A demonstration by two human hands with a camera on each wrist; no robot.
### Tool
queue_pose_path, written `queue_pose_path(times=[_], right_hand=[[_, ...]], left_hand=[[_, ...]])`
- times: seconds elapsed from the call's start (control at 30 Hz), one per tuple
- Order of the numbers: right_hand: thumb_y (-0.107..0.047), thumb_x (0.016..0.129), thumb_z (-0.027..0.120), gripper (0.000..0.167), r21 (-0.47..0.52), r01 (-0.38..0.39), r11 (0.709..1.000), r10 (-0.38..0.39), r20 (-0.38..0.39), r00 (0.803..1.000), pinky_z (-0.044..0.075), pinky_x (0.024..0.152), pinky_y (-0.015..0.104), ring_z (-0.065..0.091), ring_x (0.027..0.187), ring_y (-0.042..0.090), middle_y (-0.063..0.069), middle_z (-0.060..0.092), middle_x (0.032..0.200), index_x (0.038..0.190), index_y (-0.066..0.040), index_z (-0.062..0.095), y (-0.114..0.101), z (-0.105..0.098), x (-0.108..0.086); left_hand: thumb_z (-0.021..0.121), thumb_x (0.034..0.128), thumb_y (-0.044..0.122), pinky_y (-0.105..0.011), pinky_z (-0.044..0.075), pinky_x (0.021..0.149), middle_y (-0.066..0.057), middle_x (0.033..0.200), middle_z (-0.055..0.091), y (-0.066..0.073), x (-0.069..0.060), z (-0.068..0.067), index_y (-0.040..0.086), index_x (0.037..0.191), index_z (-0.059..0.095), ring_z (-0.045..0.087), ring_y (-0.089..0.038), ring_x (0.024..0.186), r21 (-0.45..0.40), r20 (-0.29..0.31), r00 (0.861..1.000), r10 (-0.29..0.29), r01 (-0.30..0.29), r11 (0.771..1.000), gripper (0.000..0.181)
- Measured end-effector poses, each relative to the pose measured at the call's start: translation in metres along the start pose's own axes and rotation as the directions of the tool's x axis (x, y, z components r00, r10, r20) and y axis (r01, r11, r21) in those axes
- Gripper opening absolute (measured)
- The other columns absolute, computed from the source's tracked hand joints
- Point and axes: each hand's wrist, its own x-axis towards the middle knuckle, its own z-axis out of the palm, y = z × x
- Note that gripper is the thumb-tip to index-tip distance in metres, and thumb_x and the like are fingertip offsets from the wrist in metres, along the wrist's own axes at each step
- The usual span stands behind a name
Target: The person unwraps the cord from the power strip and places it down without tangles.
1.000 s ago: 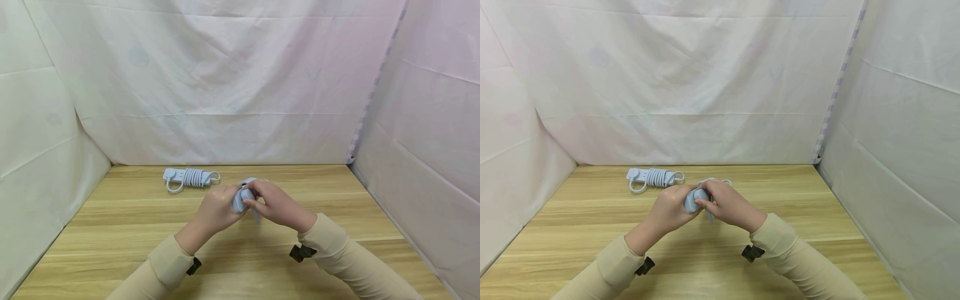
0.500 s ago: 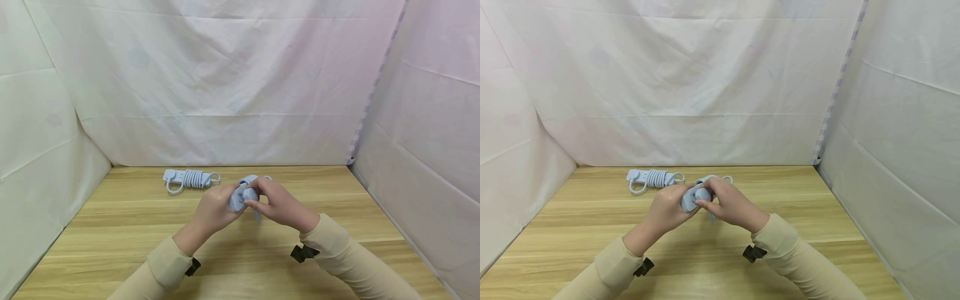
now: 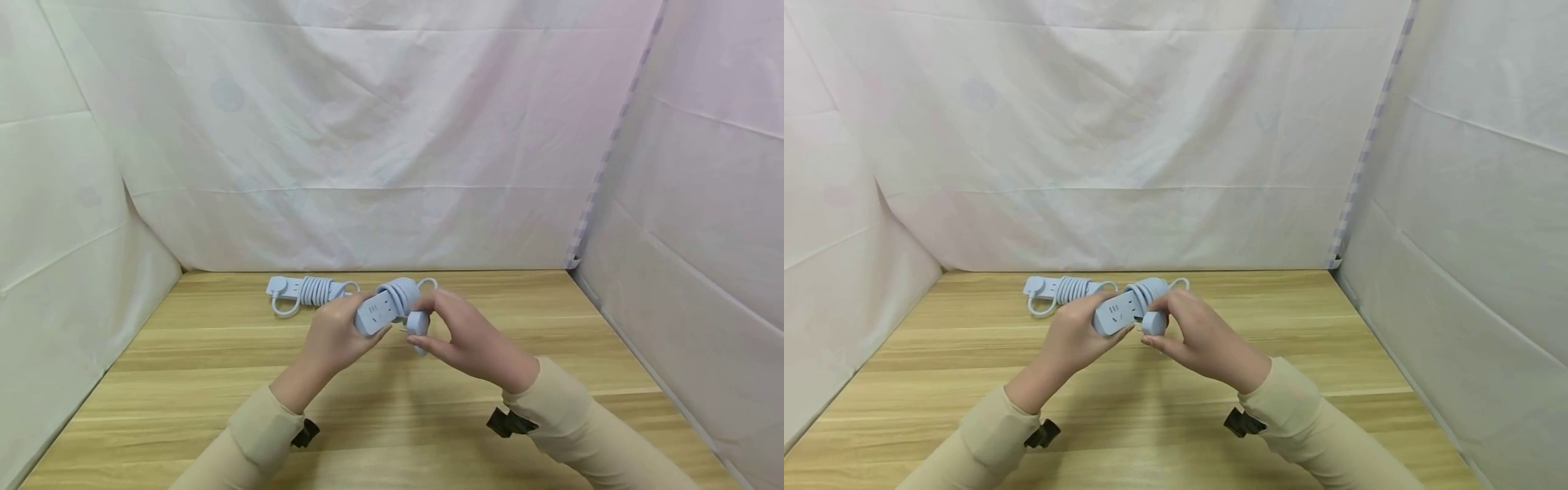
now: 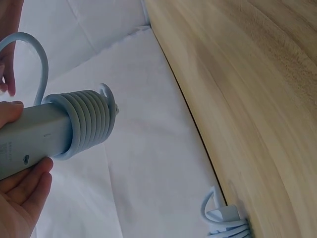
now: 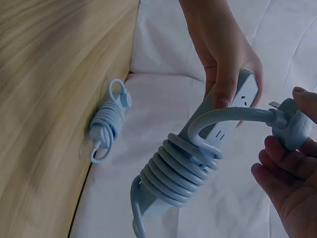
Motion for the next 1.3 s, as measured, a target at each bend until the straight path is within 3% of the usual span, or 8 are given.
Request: queue_pose_path(times=[0.23,0.47,0.6,0.8,1.03,1.3], right_hand=[[-0.009,0.074,0.085,0.041,-0.059,0.018,0.998,-0.020,-0.027,0.999,0.050,0.079,0.031,0.059,0.091,0.014,-0.002,0.060,0.096,0.103,-0.005,0.057,0.001,0.000,-0.008],[-0.009,0.071,0.087,0.043,-0.063,0.007,0.998,-0.009,-0.036,0.999,0.050,0.077,0.028,0.059,0.088,0.011,-0.003,0.061,0.095,0.102,-0.006,0.057,0.007,-0.002,-0.016],[-0.009,0.070,0.088,0.051,-0.086,0.005,0.996,-0.008,-0.028,1.000,0.052,0.079,0.032,0.062,0.089,0.014,0.002,0.064,0.099,0.109,-0.001,0.056,0.009,-0.003,-0.020],[-0.012,0.073,0.087,0.066,-0.121,-0.078,0.990,0.080,0.009,0.997,0.052,0.083,0.040,0.065,0.092,0.015,0.003,0.068,0.098,0.125,0.003,0.049,0.013,-0.005,-0.025],[-0.017,0.078,0.084,0.065,-0.097,-0.193,0.976,0.199,0.065,0.978,0.051,0.083,0.040,0.063,0.091,0.011,-0.003,0.065,0.094,0.129,-0.001,0.048,0.019,-0.005,-0.030],[-0.020,0.079,0.083,0.059,-0.112,-0.295,0.949,0.306,0.097,0.947,0.051,0.081,0.037,0.061,0.093,0.011,-0.004,0.062,0.101,0.127,-0.006,0.052,0.025,-0.002,-0.035]], left_hand=[[0.088,0.0662,0.020,-0.034,0.049,0.055,-0.007,0.083,0.068,-0.009,0.001,-0.006,0.001,0.105,0.067,0.061,-0.018,0.065,0.003,-0.032,0.999,-0.031,0.031,1.000,0.048],[0.089,0.0648,0.020,-0.037,0.050,0.056,-0.010,0.087,0.070,-0.015,0.001,-0.013,0.000,0.105,0.068,0.064,-0.022,0.067,-0.013,-0.080,0.994,-0.071,0.070,0.997,0.050],[0.089,0.0651,0.019,-0.037,0.050,0.057,-0.009,0.086,0.070,-0.018,0.001,-0.017,0.001,0.105,0.068,0.063,-0.022,0.067,-0.026,-0.089,0.991,-0.097,0.095,0.995,0.048],[0.090,0.0653,0.019,-0.037,0.050,0.058,-0.009,0.086,0.070,-0.020,0.002,-0.021,0.001,0.104,0.068,0.063,-0.022,0.068,-0.034,-0.106,0.988,-0.113,0.110,0.993,0.048],[0.090,0.0661,0.020,-0.038,0.050,0.059,-0.011,0.089,0.071,-0.020,0.003,-0.023,0.000,0.106,0.068,0.064,-0.023,0.069,-0.038,-0.135,0.983,-0.124,0.120,0.992,0.049],[0.089,0.0656,0.020,-0.038,0.049,0.059,-0.010,0.091,0.071,-0.020,0.002,-0.023,0.001,0.107,0.068,0.063,-0.022,0.071,-0.057,-0.166,0.978,-0.123,0.115,0.992,0.050]])
